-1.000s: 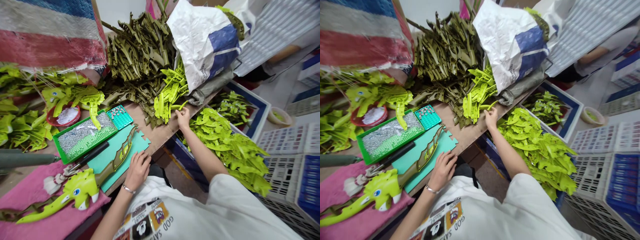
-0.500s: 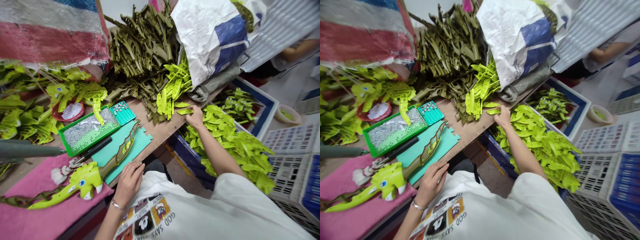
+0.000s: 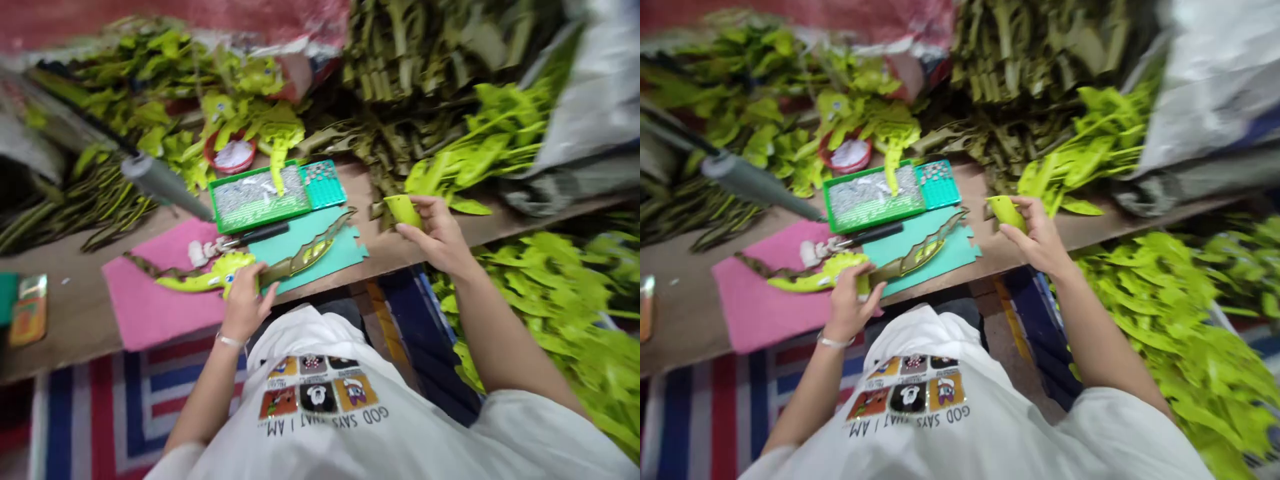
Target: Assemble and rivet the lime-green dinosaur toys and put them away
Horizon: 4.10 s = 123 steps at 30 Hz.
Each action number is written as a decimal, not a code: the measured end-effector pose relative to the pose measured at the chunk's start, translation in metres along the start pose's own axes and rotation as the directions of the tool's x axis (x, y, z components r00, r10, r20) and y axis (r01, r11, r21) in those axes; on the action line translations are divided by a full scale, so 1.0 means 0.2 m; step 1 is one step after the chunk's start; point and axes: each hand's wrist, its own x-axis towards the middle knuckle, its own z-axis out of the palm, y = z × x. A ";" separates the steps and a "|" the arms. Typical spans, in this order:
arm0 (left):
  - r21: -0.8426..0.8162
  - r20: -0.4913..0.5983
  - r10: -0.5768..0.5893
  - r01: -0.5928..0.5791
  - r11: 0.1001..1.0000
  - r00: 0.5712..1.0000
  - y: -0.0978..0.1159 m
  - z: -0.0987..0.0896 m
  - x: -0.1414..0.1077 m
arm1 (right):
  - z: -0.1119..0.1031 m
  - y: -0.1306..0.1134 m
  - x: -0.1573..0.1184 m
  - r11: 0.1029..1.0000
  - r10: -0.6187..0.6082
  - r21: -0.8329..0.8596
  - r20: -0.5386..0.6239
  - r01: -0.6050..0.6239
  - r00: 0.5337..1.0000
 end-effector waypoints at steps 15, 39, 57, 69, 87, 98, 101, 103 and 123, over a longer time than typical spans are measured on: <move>0.167 0.599 -0.127 0.031 0.985 0.791 0.08 0.10 0.24 | 0.51 -0.32 0.10 0.722 -0.567 -0.017 0.557 0.691 0.607; -0.455 0.857 0.244 0.446 0.771 0.453 -0.18 0.21 0.48 | 0.58 -0.35 0.00 0.795 -0.495 -0.077 0.491 0.602 0.717; -0.431 0.868 0.254 0.397 0.810 0.426 -0.19 0.18 0.49 | 0.65 -0.32 -0.09 0.247 0.593 0.710 0.427 -0.659 0.682; -0.407 0.860 0.210 0.377 0.832 0.465 -0.18 0.17 0.48 | 0.67 -0.35 -0.10 0.223 0.558 0.768 0.405 -0.600 0.725; -0.365 0.869 0.223 0.268 0.892 0.441 -0.17 0.17 0.49 | 0.72 -0.35 -0.12 0.250 0.623 0.801 0.298 -0.545 0.723; -0.319 0.884 0.216 0.197 0.927 0.414 -0.16 0.16 0.51 | 0.75 -0.37 -0.11 0.224 0.630 0.829 0.279 -0.513 0.725; -0.221 0.908 0.136 0.177 0.959 0.396 -0.12 0.13 0.49 | 0.76 -0.36 -0.11 0.227 0.640 0.823 0.276 -0.520 0.717; -0.140 0.883 0.061 0.136 0.981 0.465 -0.09 0.09 0.44 | 0.76 -0.35 -0.11 0.252 0.639 0.800 0.284 -0.544 0.715; 0.438 0.435 0.063 -0.272 0.857 0.898 0.07 -0.12 0.33 | 0.85 -0.59 -0.03 0.748 -0.663 -0.063 -0.040 0.660 0.748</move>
